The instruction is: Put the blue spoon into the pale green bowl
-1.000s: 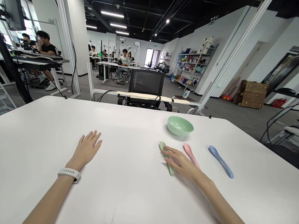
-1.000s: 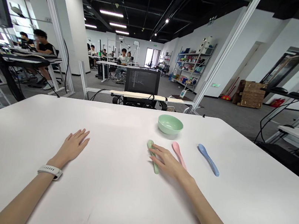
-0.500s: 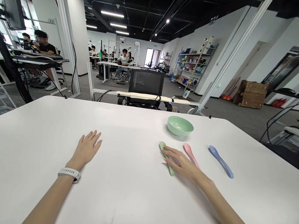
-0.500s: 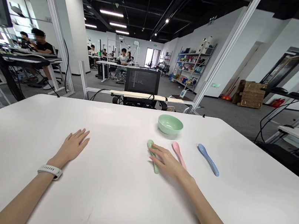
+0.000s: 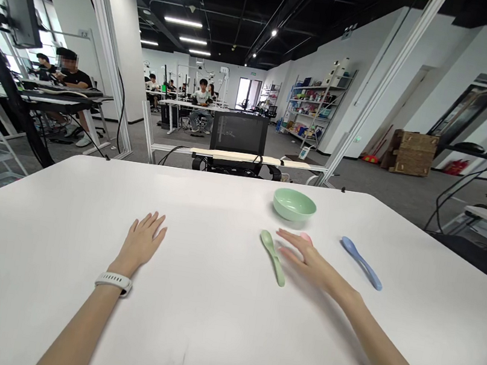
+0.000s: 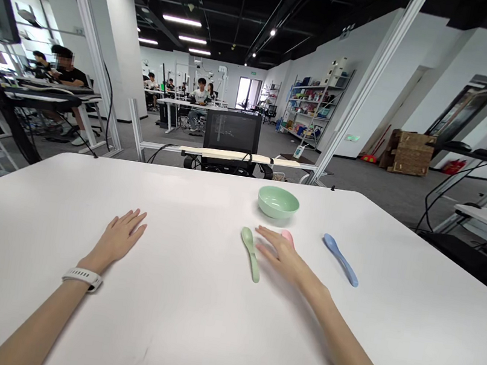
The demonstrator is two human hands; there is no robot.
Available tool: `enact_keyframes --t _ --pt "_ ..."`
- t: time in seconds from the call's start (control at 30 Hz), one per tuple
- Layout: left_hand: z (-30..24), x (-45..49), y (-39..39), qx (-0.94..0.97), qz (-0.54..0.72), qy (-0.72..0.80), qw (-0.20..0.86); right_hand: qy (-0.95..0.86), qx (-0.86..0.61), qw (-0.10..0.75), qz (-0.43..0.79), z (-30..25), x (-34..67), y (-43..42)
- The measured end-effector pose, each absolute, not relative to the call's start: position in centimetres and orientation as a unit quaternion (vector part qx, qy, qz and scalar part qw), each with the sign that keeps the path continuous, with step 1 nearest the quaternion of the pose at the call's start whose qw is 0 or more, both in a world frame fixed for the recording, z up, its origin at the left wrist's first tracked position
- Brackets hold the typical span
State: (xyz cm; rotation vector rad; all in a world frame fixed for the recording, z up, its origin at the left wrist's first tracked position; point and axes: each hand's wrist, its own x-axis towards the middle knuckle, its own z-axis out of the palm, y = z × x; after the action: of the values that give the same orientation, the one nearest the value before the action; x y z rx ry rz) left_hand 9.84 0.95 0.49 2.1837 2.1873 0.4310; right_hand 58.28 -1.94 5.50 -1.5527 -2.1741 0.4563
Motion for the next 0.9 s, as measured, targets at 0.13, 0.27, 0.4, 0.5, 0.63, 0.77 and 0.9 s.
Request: enact_keyframes --t 0.13,0.27,0.4,0.5,0.63,0.77,0.9 --pt "0.3 9.7 1.0 0.702 0.14 0.698 0.01 -0.722 -0.629 0.271 0.101 5.7 62.5 -0.8" --pt "0.3 9.7 1.0 0.701 0.142 0.699 0.008 -0.677 -0.681 0.278 0.036 3.7 67.4 0.8" --pt "0.4 10.0 0.9 0.698 0.144 0.702 0.008 -0.682 -0.679 0.269 0.027 0.8 70.2 2.1" --pt "0.4 10.2 0.9 0.695 0.145 0.704 0.005 -0.69 -0.674 0.26 0.04 -0.7 70.8 2.8" --pt "0.3 10.1 0.9 0.697 0.149 0.701 0.002 -0.682 -0.682 0.258 0.059 -1.4 71.0 3.2" --pt "0.4 10.1 0.8 0.698 0.144 0.701 0.007 -0.676 -0.686 0.262 0.065 -1.6 71.1 3.2" --pt "0.3 10.1 0.8 0.697 0.147 0.702 0.002 -0.678 -0.682 0.267 0.062 -1.9 71.3 3.4"
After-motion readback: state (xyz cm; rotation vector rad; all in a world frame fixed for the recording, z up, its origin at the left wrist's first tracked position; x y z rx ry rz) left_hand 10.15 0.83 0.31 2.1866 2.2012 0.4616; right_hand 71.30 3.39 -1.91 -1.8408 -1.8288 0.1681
